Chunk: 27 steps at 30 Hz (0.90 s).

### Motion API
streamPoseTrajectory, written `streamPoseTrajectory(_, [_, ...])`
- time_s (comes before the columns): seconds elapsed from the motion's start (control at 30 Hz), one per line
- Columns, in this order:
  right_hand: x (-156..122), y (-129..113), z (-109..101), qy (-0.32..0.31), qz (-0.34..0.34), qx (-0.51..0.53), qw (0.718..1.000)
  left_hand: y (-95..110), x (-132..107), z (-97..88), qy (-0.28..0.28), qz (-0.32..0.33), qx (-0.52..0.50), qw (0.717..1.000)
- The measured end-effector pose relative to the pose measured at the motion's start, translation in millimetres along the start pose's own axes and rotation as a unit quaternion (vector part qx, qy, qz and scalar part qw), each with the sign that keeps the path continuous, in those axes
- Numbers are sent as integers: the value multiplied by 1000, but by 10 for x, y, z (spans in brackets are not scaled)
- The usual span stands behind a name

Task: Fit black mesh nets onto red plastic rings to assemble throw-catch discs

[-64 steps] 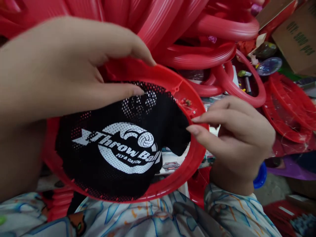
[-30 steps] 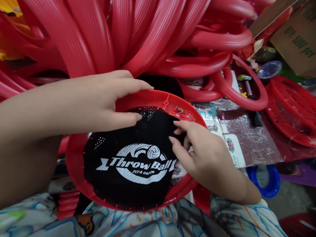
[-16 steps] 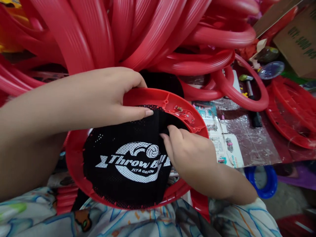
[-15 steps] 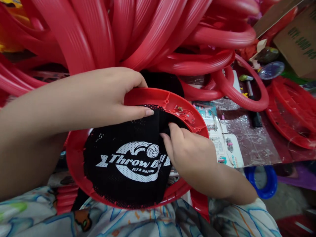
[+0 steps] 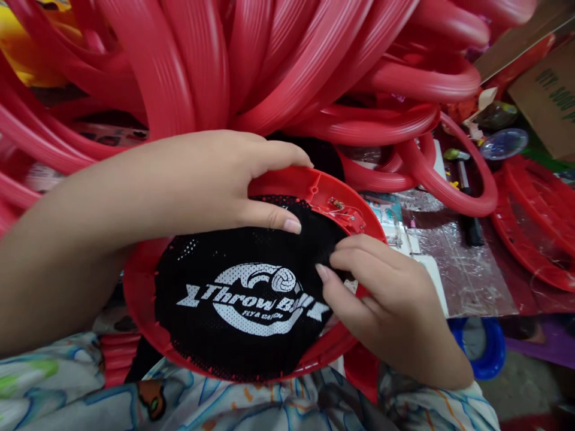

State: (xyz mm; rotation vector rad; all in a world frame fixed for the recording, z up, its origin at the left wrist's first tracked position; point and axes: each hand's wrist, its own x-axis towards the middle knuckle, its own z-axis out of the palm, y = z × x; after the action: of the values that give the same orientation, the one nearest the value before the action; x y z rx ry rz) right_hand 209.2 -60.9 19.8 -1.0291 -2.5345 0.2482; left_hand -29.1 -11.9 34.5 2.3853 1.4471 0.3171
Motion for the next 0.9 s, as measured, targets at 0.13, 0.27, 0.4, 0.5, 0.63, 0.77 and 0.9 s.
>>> streamPoseTrajectory(0.13, [-2, 64, -101, 15, 50, 137, 989, 21, -11, -5, 17, 11, 20, 1000])
streamPoseTrajectory(0.27, [11, 120, -111, -8, 72, 142, 987, 47, -36, -2, 46, 89, -13, 995])
streamPoseTrajectory(0.4, [38, 104, -93, -12, 19, 116, 993, 61, -37, -13, 34, 128, -42, 990])
streamPoseTrajectory(0.5, [47, 53, -61, 27, 13, 78, 997, 31, -31, -13, 20, 119, -53, 991])
streamPoseTrajectory(0.63, [45, -1, -9, 97, 8, 16, 995, -53, -31, -25, -3, 105, -44, 994])
streamPoseTrajectory(0.77, [40, 1, 38, 116, 17, 3, 993, -101, 31, -104, -22, 89, -40, 995])
streamPoseTrajectory(0.9, [33, 43, 88, 127, 35, 23, 991, -11, 138, -169, -61, 95, -18, 993])
